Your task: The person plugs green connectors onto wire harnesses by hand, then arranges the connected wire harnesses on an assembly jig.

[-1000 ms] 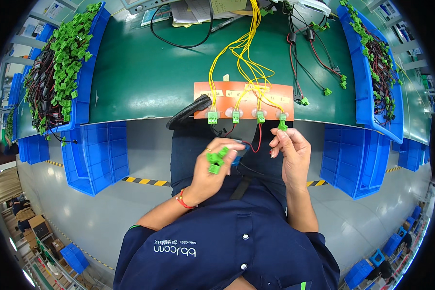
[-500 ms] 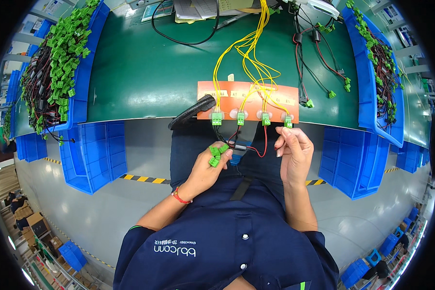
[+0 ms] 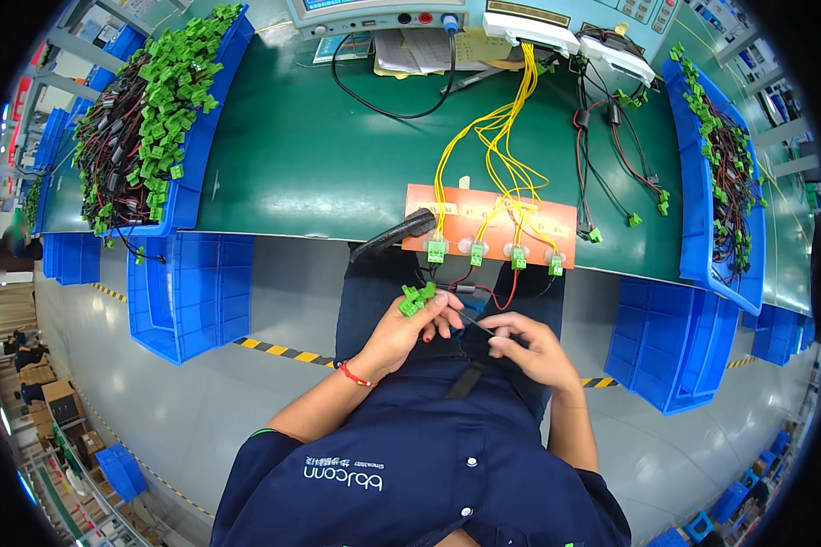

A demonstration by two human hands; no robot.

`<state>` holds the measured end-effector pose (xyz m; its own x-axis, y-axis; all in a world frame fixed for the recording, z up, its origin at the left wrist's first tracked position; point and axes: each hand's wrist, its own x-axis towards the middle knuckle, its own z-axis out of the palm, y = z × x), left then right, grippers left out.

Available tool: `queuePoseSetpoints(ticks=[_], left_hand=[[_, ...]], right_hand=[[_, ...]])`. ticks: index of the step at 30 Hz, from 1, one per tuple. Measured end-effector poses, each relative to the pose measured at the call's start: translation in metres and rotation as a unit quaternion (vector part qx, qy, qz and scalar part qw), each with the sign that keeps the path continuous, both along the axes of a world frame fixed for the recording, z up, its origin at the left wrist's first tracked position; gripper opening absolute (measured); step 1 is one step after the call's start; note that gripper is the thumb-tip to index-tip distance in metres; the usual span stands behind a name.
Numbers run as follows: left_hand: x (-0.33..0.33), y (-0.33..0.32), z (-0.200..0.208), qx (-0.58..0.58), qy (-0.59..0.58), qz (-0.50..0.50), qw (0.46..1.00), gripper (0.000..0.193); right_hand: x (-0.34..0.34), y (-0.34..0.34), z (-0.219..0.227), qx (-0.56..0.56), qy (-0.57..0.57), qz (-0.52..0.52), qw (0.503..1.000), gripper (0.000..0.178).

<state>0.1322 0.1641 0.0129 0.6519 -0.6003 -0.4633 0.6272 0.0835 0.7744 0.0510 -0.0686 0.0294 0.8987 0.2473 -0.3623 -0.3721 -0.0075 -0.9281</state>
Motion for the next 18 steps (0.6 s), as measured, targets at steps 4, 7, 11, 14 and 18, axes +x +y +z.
queuePoseSetpoints(ticks=[4, 7, 11, 14, 18], left_hand=[[0.002, 0.002, 0.001, 0.034, -0.016, 0.006, 0.999, 0.030], [0.003, -0.001, 0.009, 0.061, -0.049, -0.047, 0.996, 0.030], [0.000, 0.009, 0.002, 0.100, -0.176, -0.090, 0.975, 0.028], [0.002, 0.015, 0.012, 0.134, -0.189, 0.059, 0.971, 0.028], [0.006, -0.001, 0.029, 0.115, -0.345, 0.150, 0.919, 0.032]], right_hand=[[-0.002, -0.023, 0.004, 0.135, -0.045, -0.066, 0.988, 0.022], [0.004, -0.015, 0.011, 0.312, -0.099, -0.066, 0.943, 0.030], [0.007, -0.016, 0.011, 0.355, -0.085, -0.082, 0.927, 0.032], [0.007, -0.018, 0.008, 0.338, -0.084, -0.099, 0.932, 0.028], [0.005, -0.021, 0.009, 0.326, -0.092, -0.122, 0.933, 0.027]])
